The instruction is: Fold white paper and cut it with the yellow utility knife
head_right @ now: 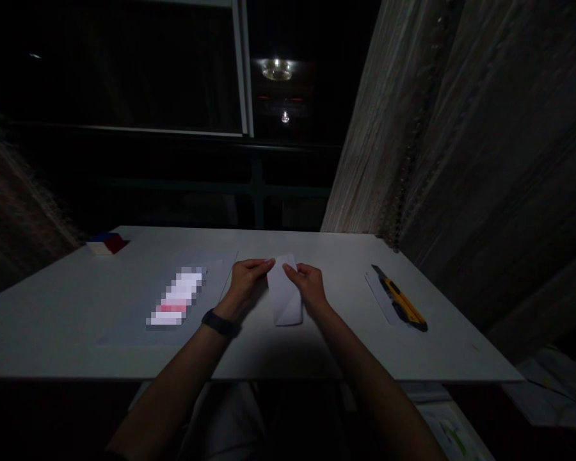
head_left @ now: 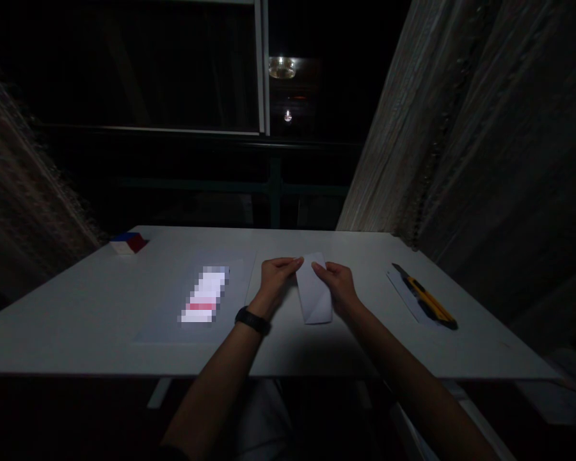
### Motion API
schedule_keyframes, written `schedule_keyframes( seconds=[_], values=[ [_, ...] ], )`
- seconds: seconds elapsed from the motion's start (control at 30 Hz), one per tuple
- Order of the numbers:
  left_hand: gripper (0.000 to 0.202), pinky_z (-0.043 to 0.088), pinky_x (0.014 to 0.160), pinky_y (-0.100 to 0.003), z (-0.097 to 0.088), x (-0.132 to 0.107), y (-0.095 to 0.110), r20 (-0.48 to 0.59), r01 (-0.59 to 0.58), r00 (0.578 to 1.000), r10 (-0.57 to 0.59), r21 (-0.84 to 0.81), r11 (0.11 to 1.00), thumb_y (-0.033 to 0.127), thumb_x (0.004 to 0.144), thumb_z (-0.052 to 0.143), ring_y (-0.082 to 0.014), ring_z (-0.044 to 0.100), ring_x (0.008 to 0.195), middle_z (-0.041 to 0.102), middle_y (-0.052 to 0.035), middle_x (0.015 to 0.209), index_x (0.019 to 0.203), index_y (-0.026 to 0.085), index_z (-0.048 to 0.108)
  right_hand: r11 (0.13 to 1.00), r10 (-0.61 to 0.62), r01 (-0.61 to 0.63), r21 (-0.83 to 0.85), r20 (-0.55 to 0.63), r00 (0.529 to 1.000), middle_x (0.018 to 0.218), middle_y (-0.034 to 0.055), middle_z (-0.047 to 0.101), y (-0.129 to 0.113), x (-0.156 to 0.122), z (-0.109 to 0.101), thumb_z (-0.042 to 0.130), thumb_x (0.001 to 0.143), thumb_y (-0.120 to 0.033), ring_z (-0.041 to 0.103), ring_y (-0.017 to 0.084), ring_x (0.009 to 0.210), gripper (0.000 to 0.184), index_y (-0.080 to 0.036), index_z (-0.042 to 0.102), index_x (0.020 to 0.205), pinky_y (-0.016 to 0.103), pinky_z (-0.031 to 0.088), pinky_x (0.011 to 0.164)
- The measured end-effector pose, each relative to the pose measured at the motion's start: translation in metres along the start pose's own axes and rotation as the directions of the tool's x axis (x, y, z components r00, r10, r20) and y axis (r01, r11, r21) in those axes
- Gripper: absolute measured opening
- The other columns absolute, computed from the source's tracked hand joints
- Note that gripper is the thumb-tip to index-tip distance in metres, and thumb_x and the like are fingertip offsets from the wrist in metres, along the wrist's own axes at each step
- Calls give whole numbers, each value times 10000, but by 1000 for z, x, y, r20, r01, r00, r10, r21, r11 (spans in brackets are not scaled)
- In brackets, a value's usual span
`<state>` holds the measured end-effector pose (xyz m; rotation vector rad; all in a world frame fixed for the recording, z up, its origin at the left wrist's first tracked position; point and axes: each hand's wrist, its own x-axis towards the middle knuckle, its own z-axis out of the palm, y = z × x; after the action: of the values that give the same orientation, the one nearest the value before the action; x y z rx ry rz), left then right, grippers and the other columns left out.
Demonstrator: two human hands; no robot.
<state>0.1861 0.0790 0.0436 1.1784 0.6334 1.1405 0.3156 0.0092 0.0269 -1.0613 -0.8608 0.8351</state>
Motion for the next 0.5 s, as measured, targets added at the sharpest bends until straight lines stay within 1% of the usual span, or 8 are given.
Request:
schedule_keyframes(
  seconds=[0.1, 0.17, 0.27, 0.37, 0.5],
  values=[
    [275, 448, 569, -254, 0, 0, 1, -5, -2, 1000, 2, 0, 1000, 333, 530, 822, -137, 588, 579, 675, -68, 648, 645, 108, 714, 1000, 10, -9, 11, -58, 998, 506, -2, 609, -1, 1, 0, 796, 559, -407, 512, 121, 443, 308, -142, 640, 580, 242, 384, 457],
    [269, 452, 575, -256, 0, 0, 1, 1, -2, 1000, 2, -10, 1000, 329, 536, 820, -135, 590, 582, 676, -67, 652, 650, 108, 716, 1000, 2, -2, 11, -45, 999, 520, -1, 610, -1, 1, 1, 780, 579, -429, 511, 122, 455, 316, -144, 643, 588, 244, 383, 463],
    [270, 452, 571, -255, -1, 1, 0, 17, -7, 1000, 7, -8, 1000, 325, 541, 819, -137, 589, 580, 673, -68, 643, 655, 103, 717, 998, -54, 53, -32, -38, 998, 548, 0, 614, 0, 3, 0, 728, 638, -468, 507, 118, 474, 333, -147, 653, 597, 244, 378, 478],
    [277, 455, 575, -256, -1, 1, -1, 24, -7, 1000, 7, 5, 1000, 328, 541, 820, -142, 596, 591, 679, -73, 653, 666, 102, 721, 994, -91, 85, -70, -87, 992, 519, -12, 587, 2, 5, -1, 719, 643, -472, 480, 111, 458, 338, -149, 648, 573, 244, 358, 470],
    [281, 467, 601, -265, 0, 0, 0, 20, 5, 1000, -5, 23, 1000, 328, 532, 826, -150, 611, 613, 692, -79, 686, 676, 109, 726, 993, -110, 108, -44, -63, 992, 510, -23, 560, 2, 7, -1, 716, 652, -461, 459, 105, 459, 330, -154, 633, 563, 239, 340, 461]
  ],
)
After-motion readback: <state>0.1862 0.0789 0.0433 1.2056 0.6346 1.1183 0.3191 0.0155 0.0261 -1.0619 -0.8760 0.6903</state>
